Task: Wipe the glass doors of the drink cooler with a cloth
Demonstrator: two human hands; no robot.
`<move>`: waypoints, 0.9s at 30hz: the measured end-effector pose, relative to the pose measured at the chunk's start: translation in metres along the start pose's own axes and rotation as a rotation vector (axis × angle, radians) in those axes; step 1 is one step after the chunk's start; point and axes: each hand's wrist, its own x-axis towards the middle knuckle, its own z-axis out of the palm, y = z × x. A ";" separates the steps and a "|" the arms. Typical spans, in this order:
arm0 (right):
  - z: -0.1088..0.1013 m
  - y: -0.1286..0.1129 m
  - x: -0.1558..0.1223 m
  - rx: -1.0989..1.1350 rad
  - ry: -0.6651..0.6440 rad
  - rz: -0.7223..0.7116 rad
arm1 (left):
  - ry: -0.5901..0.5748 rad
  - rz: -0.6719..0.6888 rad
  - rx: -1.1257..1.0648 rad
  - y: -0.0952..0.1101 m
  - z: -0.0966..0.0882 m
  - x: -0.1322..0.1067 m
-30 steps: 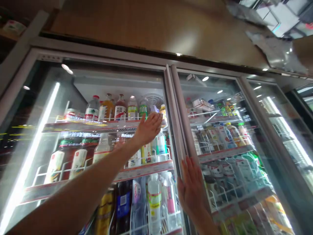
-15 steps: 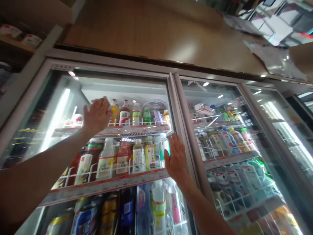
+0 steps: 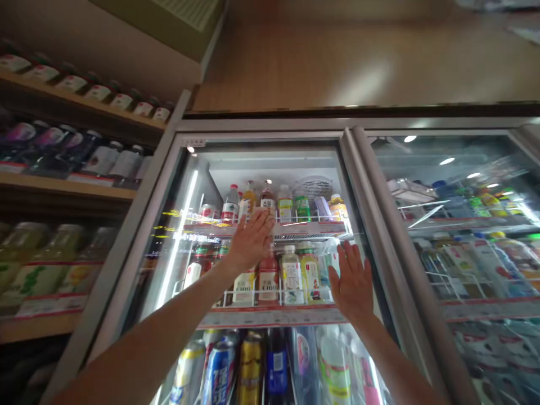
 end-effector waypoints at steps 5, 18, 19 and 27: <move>-0.010 -0.007 0.005 0.036 0.012 -0.001 | 0.120 -0.328 -0.009 -0.086 -0.023 -0.021; 0.000 -0.234 0.117 0.486 -0.263 -0.253 | -0.019 0.003 -0.222 -0.102 -0.026 -0.062; 0.004 -0.244 0.121 0.401 -0.244 -0.238 | -0.019 -0.012 -0.182 -0.121 -0.029 -0.075; -0.001 -0.142 0.132 0.029 -0.207 0.087 | 0.112 -0.181 -0.084 -0.175 -0.024 -0.124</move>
